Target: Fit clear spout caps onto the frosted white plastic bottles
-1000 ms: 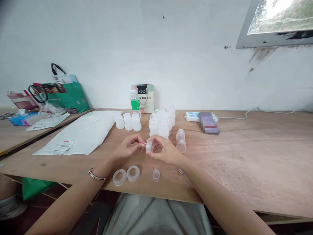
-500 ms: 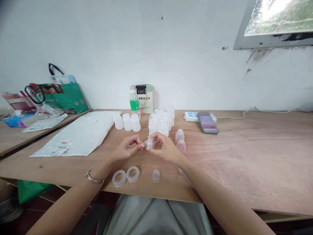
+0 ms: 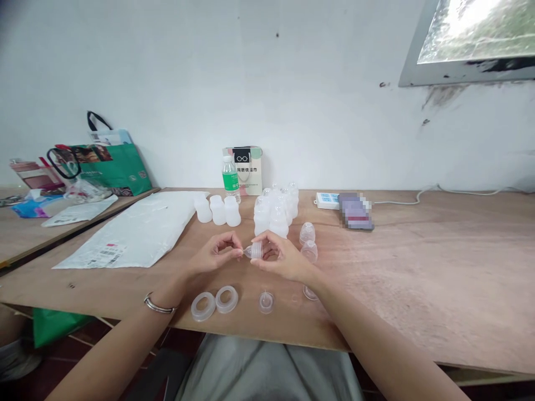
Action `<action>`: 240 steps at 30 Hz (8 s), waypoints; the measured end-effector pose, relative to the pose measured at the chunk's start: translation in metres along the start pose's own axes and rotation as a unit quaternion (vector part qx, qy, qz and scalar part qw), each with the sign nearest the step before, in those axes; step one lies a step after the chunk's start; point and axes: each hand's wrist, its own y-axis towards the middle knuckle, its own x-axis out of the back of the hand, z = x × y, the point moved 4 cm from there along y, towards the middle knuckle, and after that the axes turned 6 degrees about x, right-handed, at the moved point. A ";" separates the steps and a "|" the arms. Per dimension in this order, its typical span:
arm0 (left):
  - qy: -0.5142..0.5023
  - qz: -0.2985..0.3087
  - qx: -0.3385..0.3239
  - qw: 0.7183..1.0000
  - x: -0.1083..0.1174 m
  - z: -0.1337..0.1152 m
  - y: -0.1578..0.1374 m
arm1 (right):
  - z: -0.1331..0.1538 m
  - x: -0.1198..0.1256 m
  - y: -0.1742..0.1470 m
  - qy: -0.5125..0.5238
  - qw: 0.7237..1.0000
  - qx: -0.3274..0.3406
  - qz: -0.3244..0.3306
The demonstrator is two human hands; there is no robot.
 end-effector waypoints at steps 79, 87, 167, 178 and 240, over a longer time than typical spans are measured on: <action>-0.080 0.353 0.069 0.930 -0.032 0.028 0.039 | -0.016 -0.021 0.008 0.014 0.977 0.041 -0.207; -0.108 0.373 0.066 0.919 -0.035 0.030 0.039 | -0.013 -0.026 0.005 0.097 0.975 0.088 -0.177; -0.112 0.381 0.061 0.916 -0.033 0.035 0.040 | -0.014 -0.020 0.003 0.012 0.976 0.037 -0.216; -0.112 0.378 0.063 0.917 -0.033 0.033 0.039 | -0.012 -0.020 0.003 0.009 0.977 0.038 -0.209; -0.121 0.383 0.072 0.913 -0.034 0.030 0.038 | -0.011 -0.021 0.001 0.054 0.980 0.072 -0.177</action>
